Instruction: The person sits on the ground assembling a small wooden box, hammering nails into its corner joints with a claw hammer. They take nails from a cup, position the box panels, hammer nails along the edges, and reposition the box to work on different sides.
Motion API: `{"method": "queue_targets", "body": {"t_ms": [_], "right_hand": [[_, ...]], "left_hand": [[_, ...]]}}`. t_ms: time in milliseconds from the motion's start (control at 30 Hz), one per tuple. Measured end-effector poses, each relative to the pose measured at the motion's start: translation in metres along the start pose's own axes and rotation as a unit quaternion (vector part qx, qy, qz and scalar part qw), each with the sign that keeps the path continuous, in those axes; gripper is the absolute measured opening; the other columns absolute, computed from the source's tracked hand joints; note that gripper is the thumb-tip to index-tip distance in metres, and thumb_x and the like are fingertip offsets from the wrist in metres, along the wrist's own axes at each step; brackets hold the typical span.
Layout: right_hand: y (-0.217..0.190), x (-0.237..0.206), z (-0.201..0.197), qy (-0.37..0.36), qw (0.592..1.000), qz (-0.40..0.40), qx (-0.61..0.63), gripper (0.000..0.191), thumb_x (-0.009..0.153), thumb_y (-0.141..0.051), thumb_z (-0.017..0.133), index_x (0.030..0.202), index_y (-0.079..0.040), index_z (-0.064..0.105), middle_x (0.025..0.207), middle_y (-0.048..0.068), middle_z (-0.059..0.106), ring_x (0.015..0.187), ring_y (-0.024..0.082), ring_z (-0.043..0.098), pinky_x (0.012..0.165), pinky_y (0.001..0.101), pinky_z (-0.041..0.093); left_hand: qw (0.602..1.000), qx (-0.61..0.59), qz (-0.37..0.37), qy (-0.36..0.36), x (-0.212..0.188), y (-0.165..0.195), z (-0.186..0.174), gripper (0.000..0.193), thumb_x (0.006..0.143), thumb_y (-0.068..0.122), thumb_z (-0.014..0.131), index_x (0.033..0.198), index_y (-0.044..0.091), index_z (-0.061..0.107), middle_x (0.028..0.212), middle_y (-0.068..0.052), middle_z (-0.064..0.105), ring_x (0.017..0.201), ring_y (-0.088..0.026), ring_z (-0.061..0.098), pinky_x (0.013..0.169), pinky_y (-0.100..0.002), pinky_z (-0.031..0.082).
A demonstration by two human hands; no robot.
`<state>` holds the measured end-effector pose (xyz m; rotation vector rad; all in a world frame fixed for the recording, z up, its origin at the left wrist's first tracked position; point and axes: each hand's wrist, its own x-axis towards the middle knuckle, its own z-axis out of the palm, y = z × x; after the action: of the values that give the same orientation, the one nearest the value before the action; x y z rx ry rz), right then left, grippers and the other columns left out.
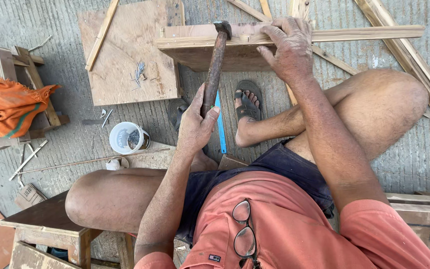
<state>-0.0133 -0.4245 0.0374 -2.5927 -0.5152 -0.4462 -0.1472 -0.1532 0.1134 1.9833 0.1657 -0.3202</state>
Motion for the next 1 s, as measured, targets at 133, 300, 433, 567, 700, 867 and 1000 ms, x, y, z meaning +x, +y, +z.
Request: {"method": "queue_targets", "body": {"t_ms": [133,300,433,567,700,867,1000], "right_hand": [[0.002,-0.003,-0.005,0.000,0.999,0.002,0.032,0.040,0.092,-0.028,0.092,0.126,-0.015,0.075,0.125,0.004,0.063,0.122,0.030,0.056,0.115,0.0529,0.040],[0.003,-0.003,-0.005,-0.003,0.999,0.005,0.042,0.036,0.091,-0.023,0.088,0.124,-0.015,0.076,0.122,0.002,0.063,0.121,0.027,0.056,0.116,0.0502,0.043],[0.003,-0.002,-0.003,0.014,0.999,-0.008,0.044,0.033,0.094,-0.025,0.090,0.123,-0.016,0.077,0.118,0.000,0.065,0.115,0.022,0.062,0.120,0.0557,0.036],[0.000,-0.002,-0.003,0.010,0.998,-0.002,0.061,0.033,0.094,-0.019,0.089,0.123,-0.012,0.076,0.117,0.003,0.064,0.114,0.025,0.063,0.120,0.0539,0.039],[-0.001,-0.003,-0.004,0.021,0.998,-0.014,0.056,0.034,0.092,-0.016,0.088,0.123,-0.011,0.076,0.118,0.003,0.064,0.113,0.026,0.061,0.114,0.0521,0.042],[-0.001,-0.004,-0.005,0.028,0.998,-0.023,0.050,0.032,0.091,-0.015,0.087,0.120,-0.010,0.076,0.119,0.004,0.063,0.112,0.027,0.060,0.110,0.0502,0.045],[0.000,-0.004,-0.002,0.038,0.998,-0.023,0.044,0.033,0.092,-0.017,0.089,0.122,-0.011,0.077,0.117,0.003,0.063,0.112,0.028,0.059,0.105,0.0492,0.046]], "left_hand": [[1.000,0.016,0.012,0.004,0.002,-0.008,0.001,0.073,0.097,0.022,0.070,0.159,0.005,0.036,0.080,-0.005,0.066,0.063,-0.010,0.062,0.059,-0.028,0.054],[0.999,0.025,0.023,-0.001,0.003,-0.013,0.002,0.073,0.097,0.025,0.071,0.158,0.004,0.036,0.090,-0.007,0.070,0.067,-0.011,0.066,0.063,-0.028,0.056],[0.999,0.026,0.020,0.003,0.005,-0.014,0.003,0.073,0.098,0.025,0.071,0.159,0.004,0.036,0.091,-0.011,0.070,0.068,-0.012,0.066,0.065,-0.029,0.056],[0.999,0.015,0.038,0.008,0.004,-0.014,0.002,0.072,0.097,0.023,0.071,0.158,0.002,0.038,0.098,-0.010,0.072,0.069,-0.011,0.067,0.067,-0.027,0.057],[1.000,0.004,-0.004,-0.004,0.002,-0.010,0.002,0.074,0.095,0.023,0.071,0.158,0.003,0.038,0.092,-0.011,0.070,0.065,-0.011,0.064,0.062,-0.027,0.055],[1.000,0.004,-0.003,0.005,0.003,0.006,0.000,0.072,0.096,0.023,0.070,0.157,0.003,0.039,0.085,-0.007,0.069,0.065,-0.010,0.064,0.060,-0.027,0.055],[0.996,-0.068,-0.051,-0.022,-0.008,0.022,-0.004,0.069,0.100,0.024,0.063,0.160,0.004,0.037,0.079,-0.006,0.066,0.059,-0.013,0.058,0.053,-0.030,0.050]]}}
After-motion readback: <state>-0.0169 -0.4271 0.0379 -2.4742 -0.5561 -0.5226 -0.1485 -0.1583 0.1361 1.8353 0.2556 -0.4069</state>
